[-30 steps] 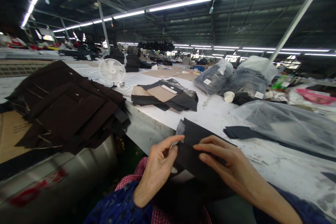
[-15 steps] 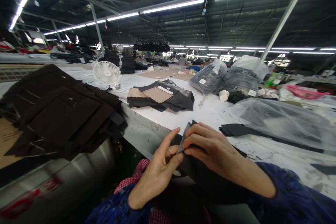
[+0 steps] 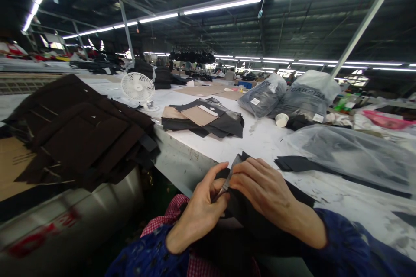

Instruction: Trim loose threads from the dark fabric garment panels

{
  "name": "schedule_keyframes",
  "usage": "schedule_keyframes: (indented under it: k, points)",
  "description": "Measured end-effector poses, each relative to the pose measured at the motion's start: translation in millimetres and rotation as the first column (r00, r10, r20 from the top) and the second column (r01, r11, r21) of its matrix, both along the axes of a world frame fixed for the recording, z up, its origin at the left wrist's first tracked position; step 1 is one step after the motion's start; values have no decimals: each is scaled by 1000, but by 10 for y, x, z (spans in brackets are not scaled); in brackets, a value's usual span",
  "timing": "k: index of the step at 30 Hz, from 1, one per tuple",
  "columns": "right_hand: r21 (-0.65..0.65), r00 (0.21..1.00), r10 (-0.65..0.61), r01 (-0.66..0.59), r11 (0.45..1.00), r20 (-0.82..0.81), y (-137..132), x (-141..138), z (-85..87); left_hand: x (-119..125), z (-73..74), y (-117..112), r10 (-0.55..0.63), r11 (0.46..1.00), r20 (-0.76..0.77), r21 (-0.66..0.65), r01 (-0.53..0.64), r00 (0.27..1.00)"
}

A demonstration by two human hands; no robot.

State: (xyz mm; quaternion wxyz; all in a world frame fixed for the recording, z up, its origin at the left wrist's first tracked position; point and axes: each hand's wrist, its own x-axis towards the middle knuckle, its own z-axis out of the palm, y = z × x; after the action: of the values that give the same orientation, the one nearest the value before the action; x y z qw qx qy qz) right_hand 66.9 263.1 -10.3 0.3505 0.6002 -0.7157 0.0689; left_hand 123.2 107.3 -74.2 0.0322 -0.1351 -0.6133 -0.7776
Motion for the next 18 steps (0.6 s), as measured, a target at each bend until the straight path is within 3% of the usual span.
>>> schedule_keyframes:
  k: [4, 7, 10, 18]
  points:
    - [-17, 1000, 20, -20, 1000, 8, 5, 19, 16, -46, -13, -18, 31, 999, 6, 30, -31, 1000]
    - [-38, 978, -32, 41, 998, 206, 37, 2, 58, -61, -23, -32, 36, 998, 8, 55, -37, 999]
    - [-7, 907, -115, 129, 992, 405, 76, -12, 62, -46, -25, -42, 36, 998, -3, 52, -36, 999]
    - [96, 737, -350, 364, 926, 578, 54, 76, -65, -25, 21, -31, 172, 955, -86, -231, -187, 981]
